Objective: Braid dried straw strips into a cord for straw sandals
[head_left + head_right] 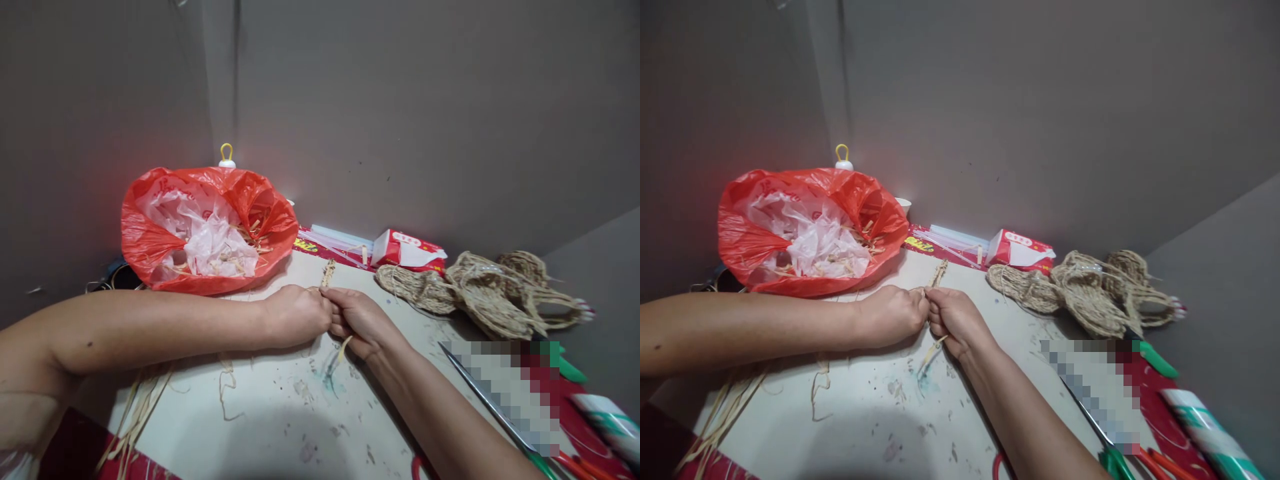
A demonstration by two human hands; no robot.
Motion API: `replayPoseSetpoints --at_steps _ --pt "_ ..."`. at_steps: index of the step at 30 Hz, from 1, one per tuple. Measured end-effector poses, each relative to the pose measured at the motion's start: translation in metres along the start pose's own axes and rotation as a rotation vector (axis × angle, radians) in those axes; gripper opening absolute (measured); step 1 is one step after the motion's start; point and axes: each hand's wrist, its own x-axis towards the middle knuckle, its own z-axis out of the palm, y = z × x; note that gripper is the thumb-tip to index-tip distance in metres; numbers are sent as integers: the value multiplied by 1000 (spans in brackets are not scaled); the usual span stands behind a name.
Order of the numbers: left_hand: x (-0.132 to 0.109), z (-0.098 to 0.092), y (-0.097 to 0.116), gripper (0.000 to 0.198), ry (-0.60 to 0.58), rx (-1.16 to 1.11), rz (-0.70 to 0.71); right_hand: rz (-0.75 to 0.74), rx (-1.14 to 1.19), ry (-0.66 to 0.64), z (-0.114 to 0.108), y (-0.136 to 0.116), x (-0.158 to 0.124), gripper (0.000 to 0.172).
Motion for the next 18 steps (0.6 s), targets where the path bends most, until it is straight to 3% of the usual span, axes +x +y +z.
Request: replayPoseSetpoints --at_steps 4,8,11,13,15,18 --pt "-7 2 8 19 -1 185 99 -32 0 29 3 6 0 31" --pt "-26 2 23 18 -70 197 192 -32 2 17 4 2 -2 23" --pt "-48 -13 34 10 -182 90 223 -30 8 -6 0 -6 -2 23" --pt "-56 -32 34 4 -200 4 161 -31 13 -23 -4 -10 -2 24" --pt "-53 -53 23 9 -50 -77 27 -25 16 -48 -7 -13 -2 25" --pt "-31 -69 -9 23 283 -289 -241 -3 10 -105 -10 -16 -1 26"
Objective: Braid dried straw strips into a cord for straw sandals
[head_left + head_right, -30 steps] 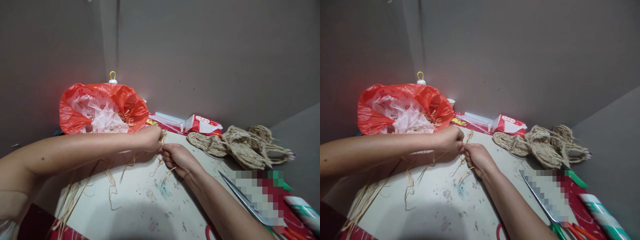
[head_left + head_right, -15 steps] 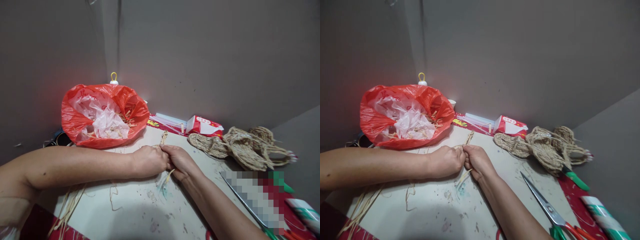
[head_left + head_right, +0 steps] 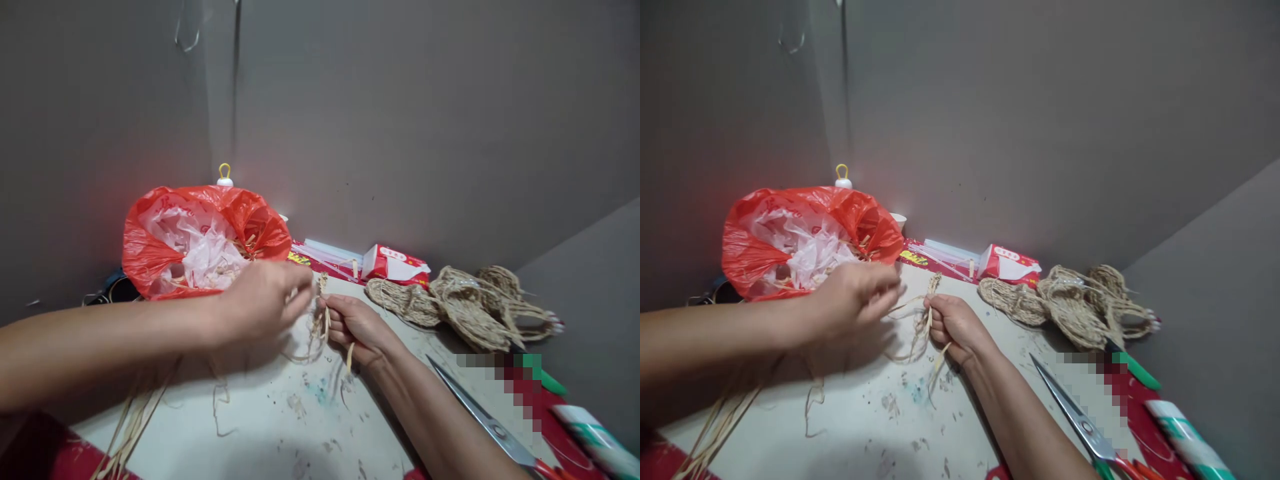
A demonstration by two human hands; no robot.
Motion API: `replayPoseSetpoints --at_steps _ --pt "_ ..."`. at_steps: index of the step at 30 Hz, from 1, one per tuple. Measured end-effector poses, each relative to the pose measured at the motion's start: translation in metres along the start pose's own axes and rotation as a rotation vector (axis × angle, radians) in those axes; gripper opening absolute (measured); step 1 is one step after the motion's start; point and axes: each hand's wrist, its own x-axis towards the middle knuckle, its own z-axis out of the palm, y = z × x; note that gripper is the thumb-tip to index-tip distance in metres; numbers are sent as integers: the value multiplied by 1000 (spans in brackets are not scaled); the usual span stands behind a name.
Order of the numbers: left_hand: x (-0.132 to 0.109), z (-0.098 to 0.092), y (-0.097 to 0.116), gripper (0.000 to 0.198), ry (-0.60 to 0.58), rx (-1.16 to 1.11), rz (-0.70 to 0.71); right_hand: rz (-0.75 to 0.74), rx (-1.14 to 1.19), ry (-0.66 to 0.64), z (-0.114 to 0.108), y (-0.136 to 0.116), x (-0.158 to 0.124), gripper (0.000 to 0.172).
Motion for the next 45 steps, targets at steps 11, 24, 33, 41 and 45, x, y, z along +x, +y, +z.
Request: replayPoseSetpoints --at_steps 11,24,33,41,45 --pt "51 69 -32 24 -495 -1162 -702 67 -74 -127 -11 -5 1 24" --pt "44 73 -34 19 -294 -470 -255 98 -203 -218 -21 -8 -1 30" --pt "43 82 -48 15 -439 -664 -348 25 -470 -136 -17 -7 -4 30" --pt "45 82 -43 21 -579 -1022 -571 -111 -752 -52 -18 -3 -2 20" --pt "46 85 -44 18 -599 -1059 -648 -187 -877 -22 -17 -3 -2 17"
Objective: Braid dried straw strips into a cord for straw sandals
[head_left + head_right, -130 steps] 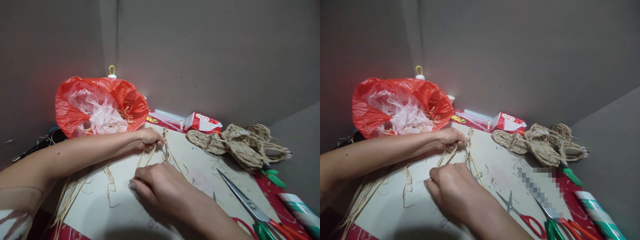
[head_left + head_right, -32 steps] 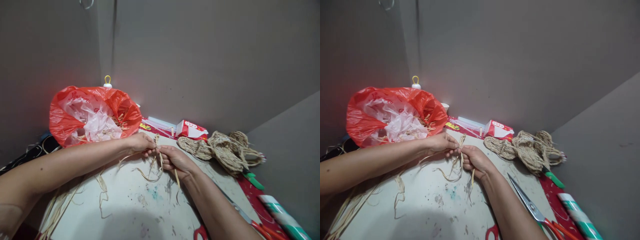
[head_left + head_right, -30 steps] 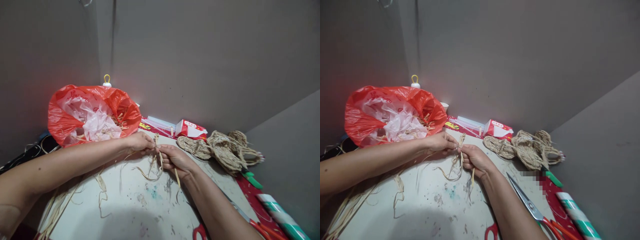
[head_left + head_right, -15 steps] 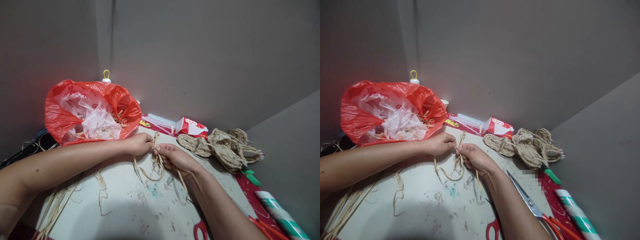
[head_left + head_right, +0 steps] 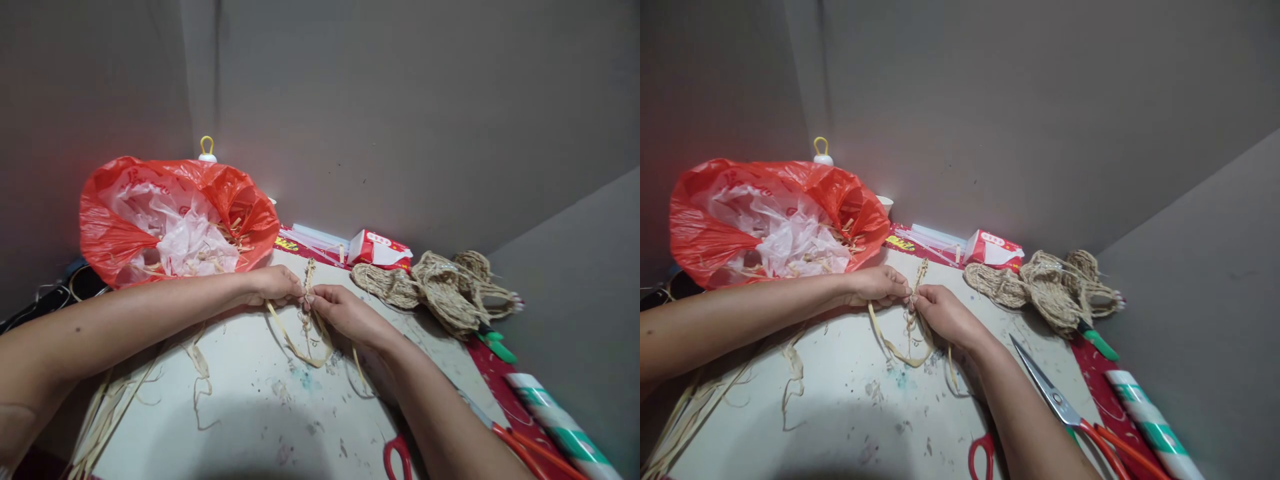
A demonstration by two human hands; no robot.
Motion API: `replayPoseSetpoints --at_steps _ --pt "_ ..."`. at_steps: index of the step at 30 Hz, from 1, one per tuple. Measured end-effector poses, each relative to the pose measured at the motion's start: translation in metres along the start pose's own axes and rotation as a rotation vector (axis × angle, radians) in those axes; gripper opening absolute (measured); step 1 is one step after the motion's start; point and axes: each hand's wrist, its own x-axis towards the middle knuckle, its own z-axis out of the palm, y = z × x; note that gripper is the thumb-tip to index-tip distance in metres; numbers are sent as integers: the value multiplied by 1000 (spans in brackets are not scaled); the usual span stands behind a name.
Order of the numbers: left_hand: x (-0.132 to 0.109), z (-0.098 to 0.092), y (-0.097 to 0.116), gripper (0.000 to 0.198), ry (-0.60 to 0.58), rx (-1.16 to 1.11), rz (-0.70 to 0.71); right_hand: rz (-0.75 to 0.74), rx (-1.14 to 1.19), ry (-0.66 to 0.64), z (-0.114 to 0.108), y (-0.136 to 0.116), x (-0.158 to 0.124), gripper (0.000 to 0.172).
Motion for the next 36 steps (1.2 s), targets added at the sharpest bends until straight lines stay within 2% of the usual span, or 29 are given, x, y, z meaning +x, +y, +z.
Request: replayPoseSetpoints --at_steps 3,10,16,19,24,30,36 --pt "1 2 1 16 26 32 -24 -8 -87 26 1 -2 -1 15" --pt "0 7 -1 17 129 157 52 26 -205 7 -4 -10 -6 20" --pt "4 8 -8 20 148 196 110 55 -258 105 -9 -14 -10 19" --pt "4 10 -6 18 159 172 101 83 -219 109 -5 -15 -9 21" --pt "-1 14 2 22 159 -14 21 79 -231 143 8 -18 -9 25" --pt "0 10 0 18 96 -189 -76 -9 -448 232 21 -27 -17 22" --pt "-1 15 1 27 95 -292 -88 63 -922 294 33 -43 -28 29"
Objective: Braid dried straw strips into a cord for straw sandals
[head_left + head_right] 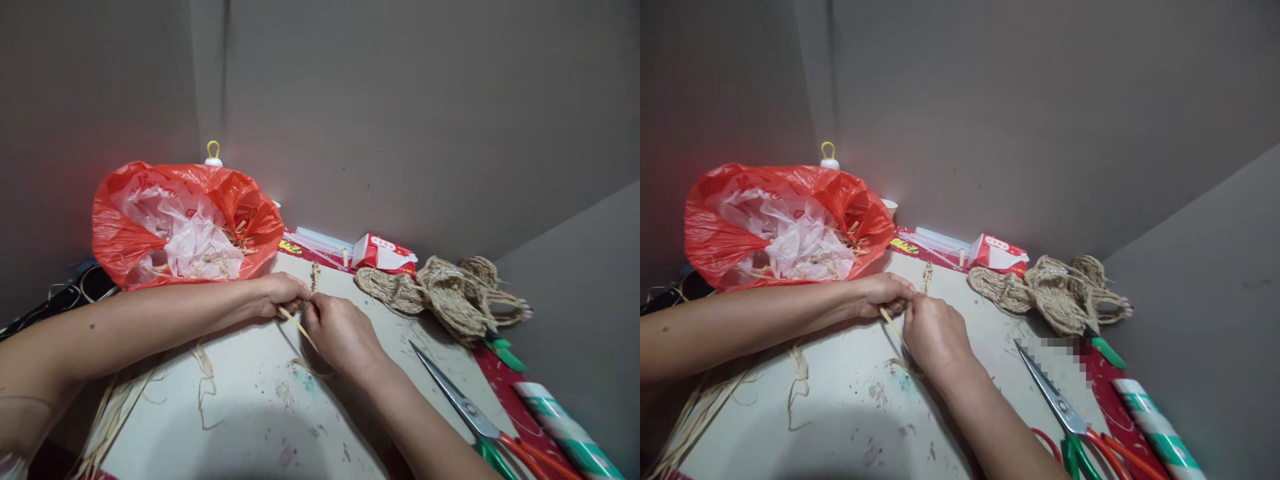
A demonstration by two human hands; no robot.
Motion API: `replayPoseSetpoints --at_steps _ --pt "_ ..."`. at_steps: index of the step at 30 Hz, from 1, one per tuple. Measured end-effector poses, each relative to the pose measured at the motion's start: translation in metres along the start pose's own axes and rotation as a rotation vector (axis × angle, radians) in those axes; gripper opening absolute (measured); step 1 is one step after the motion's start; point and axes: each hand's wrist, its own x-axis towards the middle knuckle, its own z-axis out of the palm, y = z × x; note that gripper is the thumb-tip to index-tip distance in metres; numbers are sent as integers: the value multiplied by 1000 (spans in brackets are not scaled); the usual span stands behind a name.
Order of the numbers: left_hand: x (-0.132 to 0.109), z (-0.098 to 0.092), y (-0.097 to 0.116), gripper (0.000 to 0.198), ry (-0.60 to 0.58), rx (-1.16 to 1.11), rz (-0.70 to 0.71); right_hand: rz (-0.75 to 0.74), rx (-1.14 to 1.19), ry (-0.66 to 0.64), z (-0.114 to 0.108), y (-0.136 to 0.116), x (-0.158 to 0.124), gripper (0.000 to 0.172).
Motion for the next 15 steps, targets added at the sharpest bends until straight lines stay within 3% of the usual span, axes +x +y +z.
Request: replayPoseSetpoints --at_steps 5,9,13,15 --pt "-4 7 2 28 53 -30 -17 -108 -99 -42 3 -16 -9 27" --pt "-5 2 5 26 53 -11 -13 -322 -59 -163 -7 -31 -29 23" --pt "-9 -7 11 25 21 -20 26 -591 328 -539 -33 -20 -38 15" --pt "-12 -10 14 26 14 -18 47 -515 646 -638 -43 -2 -28 18"
